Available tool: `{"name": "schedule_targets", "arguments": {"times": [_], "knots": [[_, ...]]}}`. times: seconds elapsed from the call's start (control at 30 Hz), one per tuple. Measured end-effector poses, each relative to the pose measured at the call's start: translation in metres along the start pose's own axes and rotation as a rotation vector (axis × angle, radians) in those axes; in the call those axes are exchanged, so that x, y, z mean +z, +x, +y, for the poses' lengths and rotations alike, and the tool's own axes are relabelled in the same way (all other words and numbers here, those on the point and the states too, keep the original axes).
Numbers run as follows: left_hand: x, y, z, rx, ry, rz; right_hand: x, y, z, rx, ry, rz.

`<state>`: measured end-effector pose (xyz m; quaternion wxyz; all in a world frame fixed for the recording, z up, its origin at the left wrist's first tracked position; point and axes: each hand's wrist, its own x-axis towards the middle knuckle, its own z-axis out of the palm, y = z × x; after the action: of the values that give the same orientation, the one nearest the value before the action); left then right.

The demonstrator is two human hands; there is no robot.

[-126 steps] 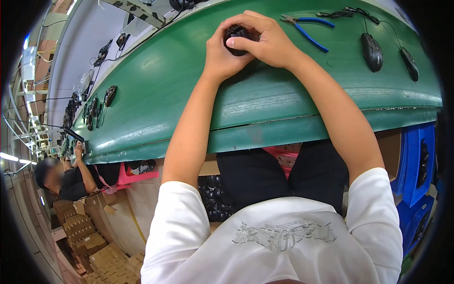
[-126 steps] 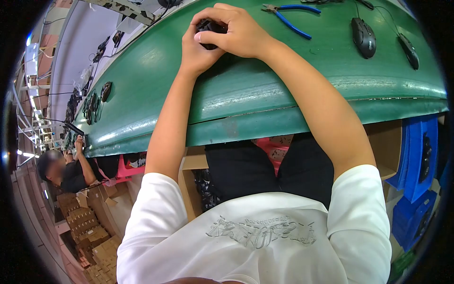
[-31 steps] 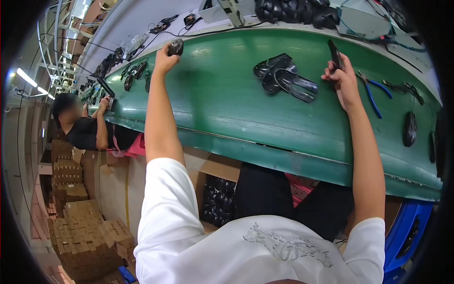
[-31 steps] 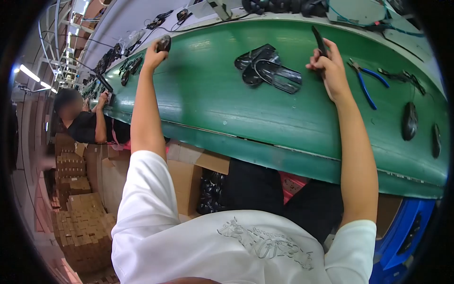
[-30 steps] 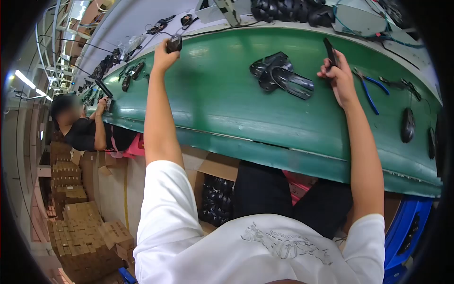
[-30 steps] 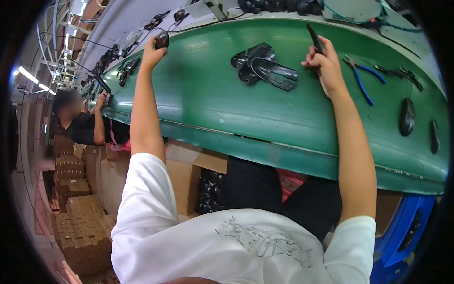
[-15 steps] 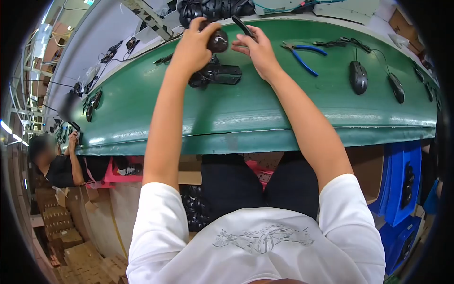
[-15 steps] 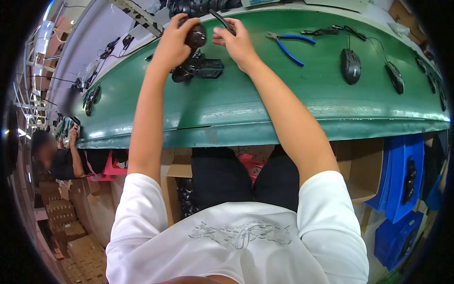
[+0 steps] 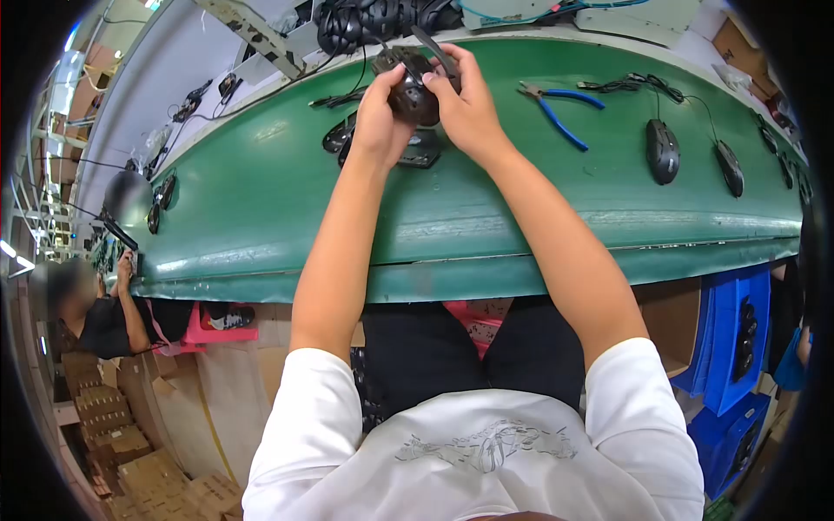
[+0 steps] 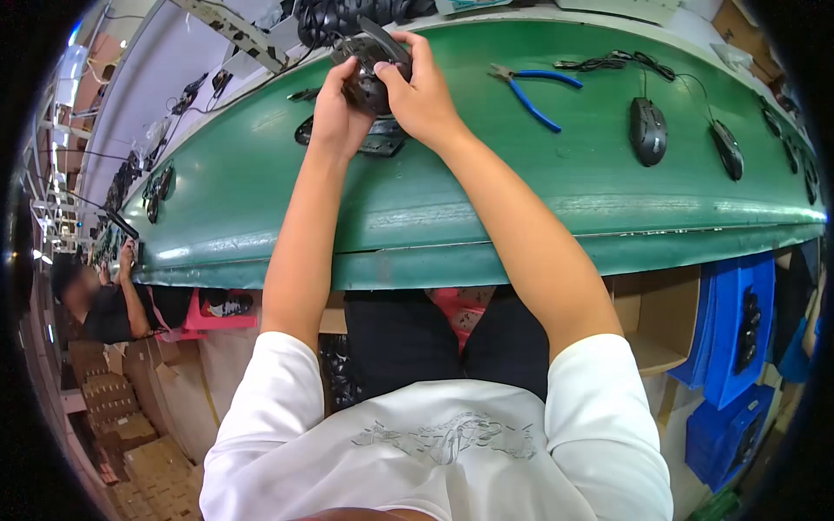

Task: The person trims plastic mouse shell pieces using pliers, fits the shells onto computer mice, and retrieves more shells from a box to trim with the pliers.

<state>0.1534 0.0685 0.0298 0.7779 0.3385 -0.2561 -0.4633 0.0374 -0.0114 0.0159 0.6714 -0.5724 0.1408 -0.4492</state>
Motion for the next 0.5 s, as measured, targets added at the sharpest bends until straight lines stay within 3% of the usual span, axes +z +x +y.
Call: {"name": "schedule_targets", "arguments": {"times": [0.23,0.5], "knots": [[-0.002,-0.003,-0.016,0.31,0.23,-0.018,0.005,-0.01,0.002,-0.32,-0.505,-0.057],[0.001,-0.008,-0.029,0.344,0.093,-0.066,0.009,-0.012,0.006,-0.359,-0.554,-0.078]]}}
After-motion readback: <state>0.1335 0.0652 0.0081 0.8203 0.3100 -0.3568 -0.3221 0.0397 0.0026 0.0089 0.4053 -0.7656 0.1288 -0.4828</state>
